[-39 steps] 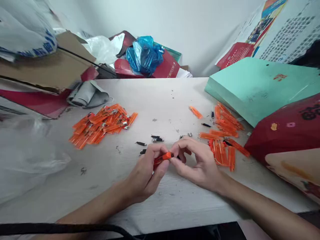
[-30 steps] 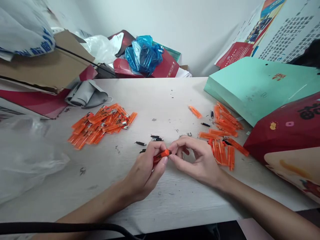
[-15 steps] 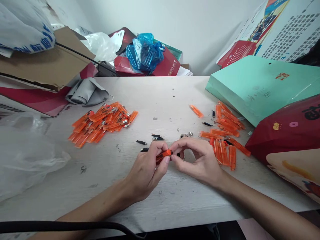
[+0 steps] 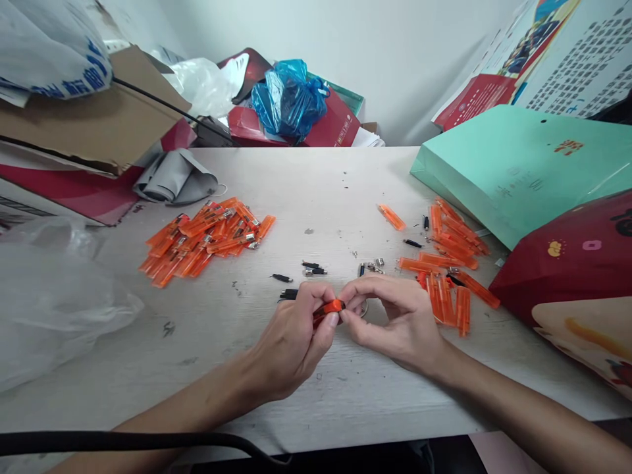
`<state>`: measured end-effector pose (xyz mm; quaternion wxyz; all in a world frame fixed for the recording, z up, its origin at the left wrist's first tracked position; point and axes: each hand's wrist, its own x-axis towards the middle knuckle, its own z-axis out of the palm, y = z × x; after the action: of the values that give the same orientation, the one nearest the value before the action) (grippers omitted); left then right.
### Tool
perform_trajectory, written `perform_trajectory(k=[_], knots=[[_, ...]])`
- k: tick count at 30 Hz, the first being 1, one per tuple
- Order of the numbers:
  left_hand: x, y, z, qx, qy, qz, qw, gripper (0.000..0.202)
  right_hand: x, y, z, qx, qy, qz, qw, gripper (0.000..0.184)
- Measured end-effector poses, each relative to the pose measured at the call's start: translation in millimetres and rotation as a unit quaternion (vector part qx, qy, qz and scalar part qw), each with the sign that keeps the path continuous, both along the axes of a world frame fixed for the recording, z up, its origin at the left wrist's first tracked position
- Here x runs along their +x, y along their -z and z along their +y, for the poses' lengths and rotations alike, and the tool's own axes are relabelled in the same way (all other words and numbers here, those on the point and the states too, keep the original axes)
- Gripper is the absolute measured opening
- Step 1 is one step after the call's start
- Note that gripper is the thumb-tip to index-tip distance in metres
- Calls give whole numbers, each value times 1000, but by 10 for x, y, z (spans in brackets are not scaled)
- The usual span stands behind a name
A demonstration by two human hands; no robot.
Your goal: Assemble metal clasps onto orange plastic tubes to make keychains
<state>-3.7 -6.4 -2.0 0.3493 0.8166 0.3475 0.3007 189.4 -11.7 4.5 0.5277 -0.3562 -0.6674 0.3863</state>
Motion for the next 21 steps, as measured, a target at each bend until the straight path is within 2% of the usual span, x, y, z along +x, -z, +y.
perform_trajectory(k=[6,11,14,17,19,21], knots=[[3,20,12,-33,13,-40,999,11,6,-18,11,13,1,9,1000,16],[-26,-33,66,-41,61,-75,994,6,2,-49,17,29,-12,-8,999,16],[-80,-48,113,-36,59,-76,995,6,-10,-37,11,36,3,-19,999,15],[-163,-64,214,-48,-2,-39,998,9,1,-29,15,33,52,-25,998,11],[-236,-102,332,-56,-87,3,995,16,20,-36,23,23,83,-34,996,9],[-337,-163,493,-31,-180,45,982,23,38,-49,32,11,96,-43,994,7]])
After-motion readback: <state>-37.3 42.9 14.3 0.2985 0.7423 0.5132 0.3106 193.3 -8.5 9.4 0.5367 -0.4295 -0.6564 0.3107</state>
